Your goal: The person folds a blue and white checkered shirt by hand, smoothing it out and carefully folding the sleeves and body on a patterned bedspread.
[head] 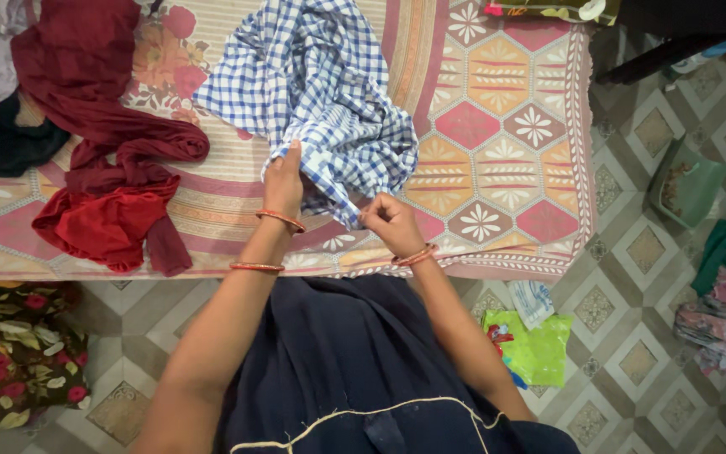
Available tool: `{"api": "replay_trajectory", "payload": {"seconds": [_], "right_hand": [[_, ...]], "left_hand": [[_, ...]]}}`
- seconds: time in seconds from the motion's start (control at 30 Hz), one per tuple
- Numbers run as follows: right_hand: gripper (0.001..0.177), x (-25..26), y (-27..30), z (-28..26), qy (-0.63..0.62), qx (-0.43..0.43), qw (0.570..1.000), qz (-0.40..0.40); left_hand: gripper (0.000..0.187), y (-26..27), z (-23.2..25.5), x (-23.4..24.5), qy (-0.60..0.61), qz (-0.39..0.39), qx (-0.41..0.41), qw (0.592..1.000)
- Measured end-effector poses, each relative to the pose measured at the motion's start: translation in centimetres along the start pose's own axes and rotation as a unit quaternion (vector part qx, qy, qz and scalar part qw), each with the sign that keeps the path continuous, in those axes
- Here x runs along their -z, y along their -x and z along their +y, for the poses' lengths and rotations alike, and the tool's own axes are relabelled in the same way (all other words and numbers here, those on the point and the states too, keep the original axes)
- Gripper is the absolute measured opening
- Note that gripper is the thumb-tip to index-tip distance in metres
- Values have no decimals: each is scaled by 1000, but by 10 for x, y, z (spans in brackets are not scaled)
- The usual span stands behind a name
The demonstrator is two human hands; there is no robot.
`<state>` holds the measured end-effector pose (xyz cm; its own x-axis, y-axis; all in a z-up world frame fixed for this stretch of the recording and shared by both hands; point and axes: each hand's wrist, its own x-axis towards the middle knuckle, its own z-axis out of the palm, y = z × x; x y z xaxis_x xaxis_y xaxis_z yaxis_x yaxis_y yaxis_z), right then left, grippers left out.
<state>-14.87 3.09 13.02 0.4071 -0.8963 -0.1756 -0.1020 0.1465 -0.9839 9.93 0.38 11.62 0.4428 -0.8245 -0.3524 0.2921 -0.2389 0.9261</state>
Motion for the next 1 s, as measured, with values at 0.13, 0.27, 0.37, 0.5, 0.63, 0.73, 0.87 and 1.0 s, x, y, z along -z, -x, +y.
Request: {"api": "replay_trajectory", "payload": {"seconds": [0.13,0.27,0.37,0.5,0.63,0.73,0.87,1.0], "right_hand": [[14,-10,-9,22,-101,-58,993,-29],[16,-19,-4,37,-6,-67,997,23],[26,-16,2,38,198,-21,976,88],[52,-24,-2,28,369,60,910,182],[63,-34,-14,26,421,137,872,208],[43,-41,-25,33,411,98,878,226],[17,-14,-41,30,288,174,902,270],[9,36,-22,-12,135,208,935,252]], "left_hand": [[43,4,9,1,171,-37,102,979],[33,18,34,11,209,-59,148,965],[27,26,46,21,221,-136,107,960],[24,37,65,22,215,-171,133,952],[26,48,88,21,218,-185,134,949],[28,51,99,23,225,-198,127,946],[28,45,96,35,239,-143,124,952],[25,28,71,46,239,-89,138,957]]}}
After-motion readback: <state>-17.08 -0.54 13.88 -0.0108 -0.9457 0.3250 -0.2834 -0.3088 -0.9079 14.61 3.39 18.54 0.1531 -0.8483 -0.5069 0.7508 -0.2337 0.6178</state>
